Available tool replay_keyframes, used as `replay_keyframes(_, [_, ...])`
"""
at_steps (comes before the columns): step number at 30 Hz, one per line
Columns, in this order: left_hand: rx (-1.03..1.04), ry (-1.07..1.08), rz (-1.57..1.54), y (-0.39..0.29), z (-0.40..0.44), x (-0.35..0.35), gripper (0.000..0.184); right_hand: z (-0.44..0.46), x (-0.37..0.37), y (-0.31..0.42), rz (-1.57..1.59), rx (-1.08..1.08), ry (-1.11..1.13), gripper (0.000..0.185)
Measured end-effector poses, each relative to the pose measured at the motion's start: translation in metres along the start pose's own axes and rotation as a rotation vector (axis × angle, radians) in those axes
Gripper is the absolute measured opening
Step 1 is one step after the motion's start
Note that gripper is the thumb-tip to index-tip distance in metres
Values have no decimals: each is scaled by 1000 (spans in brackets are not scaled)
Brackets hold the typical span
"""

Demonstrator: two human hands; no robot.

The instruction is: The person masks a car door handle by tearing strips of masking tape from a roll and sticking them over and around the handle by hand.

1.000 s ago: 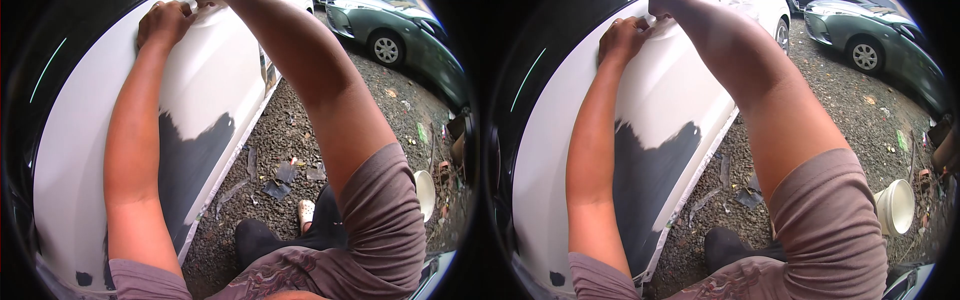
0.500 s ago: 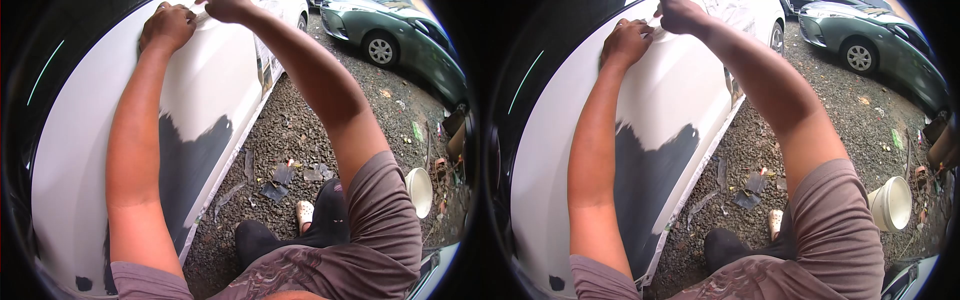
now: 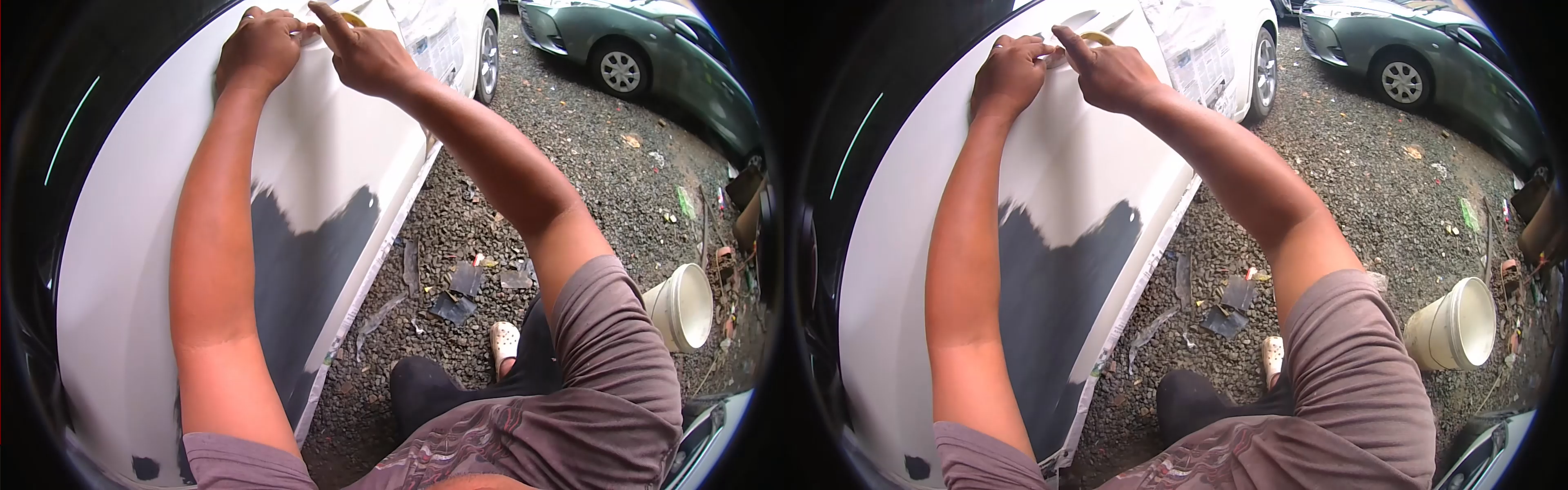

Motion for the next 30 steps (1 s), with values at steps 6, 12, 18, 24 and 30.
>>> replay_keyframes(6, [-9, 71, 70, -3, 1, -5, 27, 54, -1, -25, -19, 22, 28, 77])
replay_keyframes(12, [-151, 0, -4, -6, -2, -3, 29, 50, -8, -18, -92, -149, -63, 78])
replay_keyframes(18, [-88, -44, 24, 5, 5, 11, 27, 1, 22, 10, -44, -7, -47, 82])
replay_keyframes(24, [-8, 46, 44, 5, 3, 4, 27, -5, 41, 4, -51, -32, -213, 88])
replay_keyframes(30, [-27, 21, 42, 5, 5, 4, 29, -22, 42, 21, 40, -6, -139, 85])
Point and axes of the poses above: each hand's wrist, its own z-axis towards the middle knuckle, its own x-axis out of the palm, y = z × x, the point moved 1 cm from there along z, towards the middle knuckle, and after that the axes turned 7 degrees about -x, right-handed, at the moved point
